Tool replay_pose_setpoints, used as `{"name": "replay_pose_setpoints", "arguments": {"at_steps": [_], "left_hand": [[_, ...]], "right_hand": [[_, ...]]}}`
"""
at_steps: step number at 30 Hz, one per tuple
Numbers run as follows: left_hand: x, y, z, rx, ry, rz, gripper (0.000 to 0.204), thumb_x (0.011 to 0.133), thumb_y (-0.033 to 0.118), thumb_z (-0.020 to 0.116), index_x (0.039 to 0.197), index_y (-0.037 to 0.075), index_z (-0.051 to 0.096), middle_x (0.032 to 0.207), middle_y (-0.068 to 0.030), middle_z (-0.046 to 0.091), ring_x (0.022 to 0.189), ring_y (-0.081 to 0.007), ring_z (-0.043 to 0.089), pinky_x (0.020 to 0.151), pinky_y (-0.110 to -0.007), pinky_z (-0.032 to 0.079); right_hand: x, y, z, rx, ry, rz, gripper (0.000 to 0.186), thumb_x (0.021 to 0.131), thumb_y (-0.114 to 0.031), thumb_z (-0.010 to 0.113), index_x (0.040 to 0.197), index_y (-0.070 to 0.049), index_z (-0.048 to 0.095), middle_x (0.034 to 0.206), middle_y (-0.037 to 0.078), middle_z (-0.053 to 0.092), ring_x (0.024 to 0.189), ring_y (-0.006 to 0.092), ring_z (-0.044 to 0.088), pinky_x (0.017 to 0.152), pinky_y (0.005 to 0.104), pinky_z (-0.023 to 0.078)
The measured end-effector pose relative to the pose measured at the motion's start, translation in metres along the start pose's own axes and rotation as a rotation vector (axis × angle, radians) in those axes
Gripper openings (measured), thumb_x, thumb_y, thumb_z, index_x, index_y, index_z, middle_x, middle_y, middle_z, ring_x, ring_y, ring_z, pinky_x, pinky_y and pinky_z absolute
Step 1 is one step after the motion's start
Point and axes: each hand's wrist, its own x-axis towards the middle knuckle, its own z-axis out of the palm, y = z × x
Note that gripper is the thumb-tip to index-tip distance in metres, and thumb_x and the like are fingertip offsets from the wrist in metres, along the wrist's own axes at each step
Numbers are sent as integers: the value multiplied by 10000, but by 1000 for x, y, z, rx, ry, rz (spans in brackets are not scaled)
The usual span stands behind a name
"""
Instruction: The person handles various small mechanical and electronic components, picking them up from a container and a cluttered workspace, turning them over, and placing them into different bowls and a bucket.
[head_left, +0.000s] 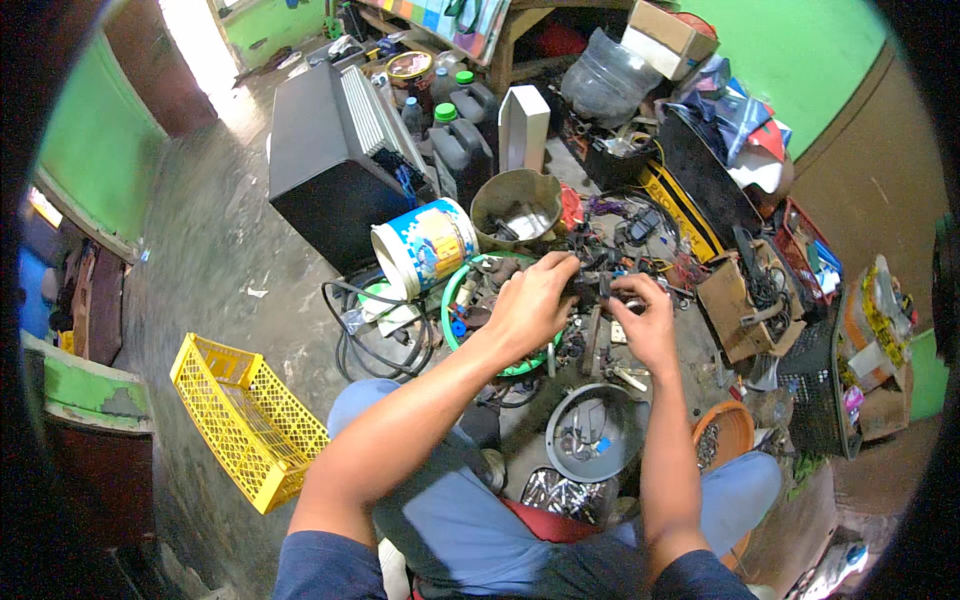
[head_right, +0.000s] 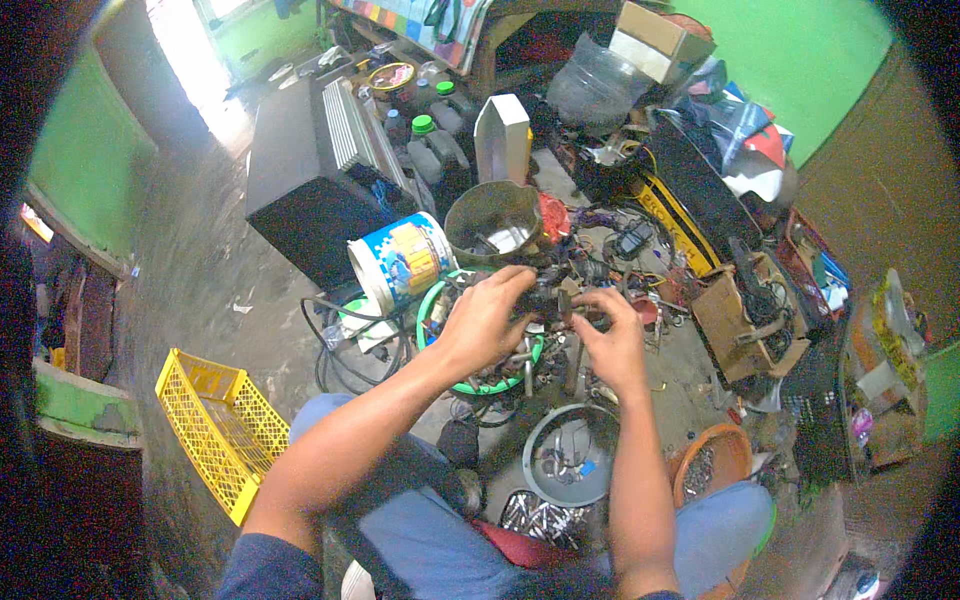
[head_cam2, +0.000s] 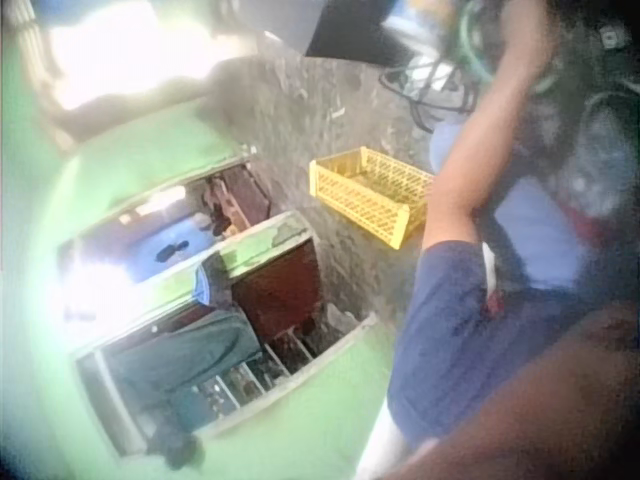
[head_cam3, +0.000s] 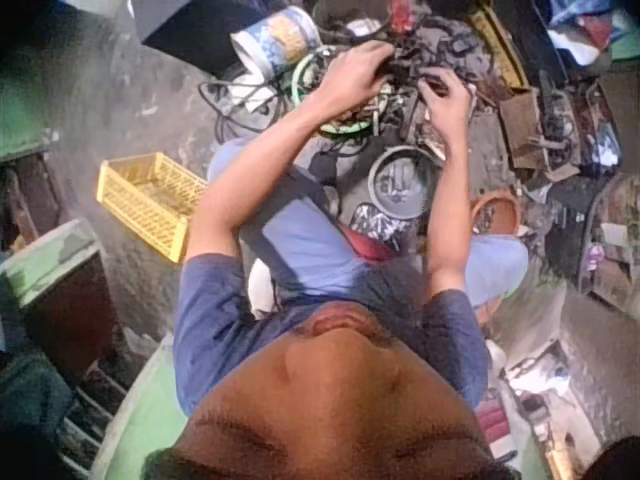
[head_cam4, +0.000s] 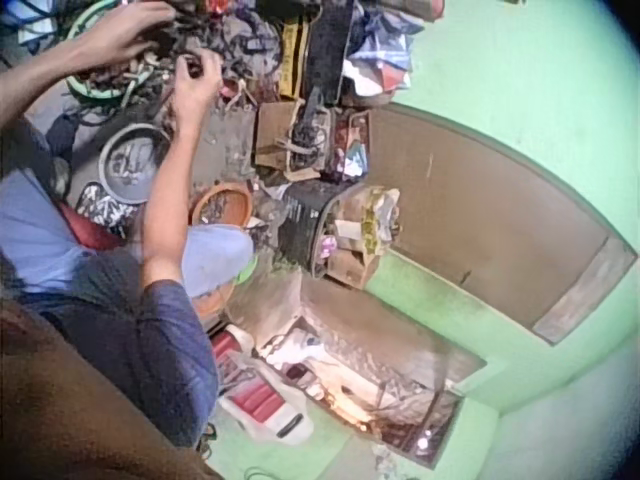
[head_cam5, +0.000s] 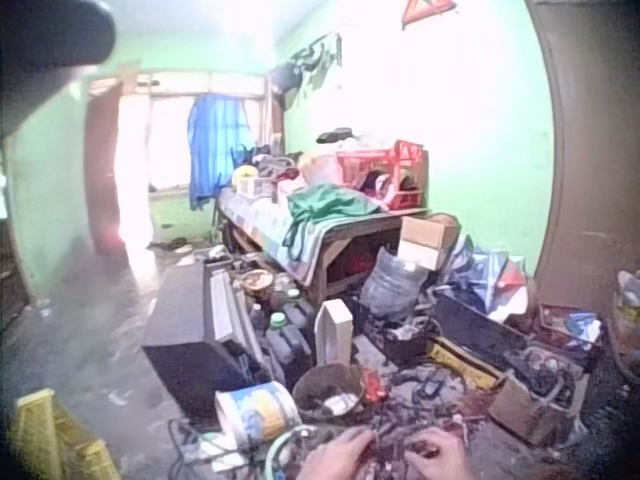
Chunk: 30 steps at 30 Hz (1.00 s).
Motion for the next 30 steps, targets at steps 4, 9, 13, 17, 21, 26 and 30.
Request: {"name": "replay_pose_setpoints", "arguments": {"at_steps": [4, 9, 13, 17, 21, 26, 30], "left_hand": [[30, -35, -7, -53, 78, 4, 466, 755, 57, 743, 1189, 17, 578, 1196, -220, 622, 1104, -429, 595, 909, -476, 509], [65, -101, -24, -187, 79, -143, 474, 781, 125, 783, 1202, 2, 605, 1114, -225, 676, 1084, -393, 643, 926, -426, 504], [73, -142, -25, -88, 254, -206, 514, 794, 205, 802, 1230, 3, 620, 1115, -219, 684, 1079, -358, 661, 934, -405, 508], [75, -166, -6, -29, 86, -452, 660, 810, 233, 762, 1381, 32, 500, 1347, -223, 564, 1240, -388, 551, 1042, -430, 446], [77, -204, 23, 147, -326, -696, 921, 834, 441, 730, 1557, 116, 262, 1510, -197, 418, 1343, -404, 465, 1108, -462, 394], [78, -202, 31, 164, -361, -693, 1003, 801, 507, 745, 1557, 81, 242, 1475, -259, 444, 1341, -395, 476, 1114, -442, 392], [78, -185, 29, 142, -360, -475, 921, 798, 498, 756, 1525, 112, 342, 1480, -270, 430, 1366, -417, 436, 1121, -456, 383]], "right_hand": [[46, 5, 26, -44, -76, 22, 343, 802, -38, 669, 1141, 12, 662, 1064, 194, 701, 1020, 318, 680, 918, 375, 496], [93, -4, 66, -20, -56, -34, 325, 841, -36, 671, 1164, 3, 672, 1095, 214, 704, 1030, 337, 689, 912, 384, 508], [129, -2, 98, 34, 4, -65, 286, 838, -44, 683, 1123, -25, 698, 1079, 199, 705, 1014, 350, 685, 907, 389, 508], [163, 40, 130, -160, 34, -129, 299, 832, -29, 693, 1131, -47, 704, 1069, 162, 714, 925, 287, 703, 800, 345, 531], [173, 72, 159, -283, -61, -52, 319, 799, -20, 691, 1116, -50, 699, 1037, 213, 694, 1016, 388, 655, 933, 445, 494], [156, 85, 163, -197, -109, 87, 334, 821, -25, 667, 1155, -24, 689, 1116, 227, 687, 1078, 385, 648, 959, 438, 491], [120, 74, 141, -106, -155, -46, 349, 876, -8, 581, 1219, -25, 641, 1201, 220, 653, 1143, 393, 609, 1001, 436, 472]]}}
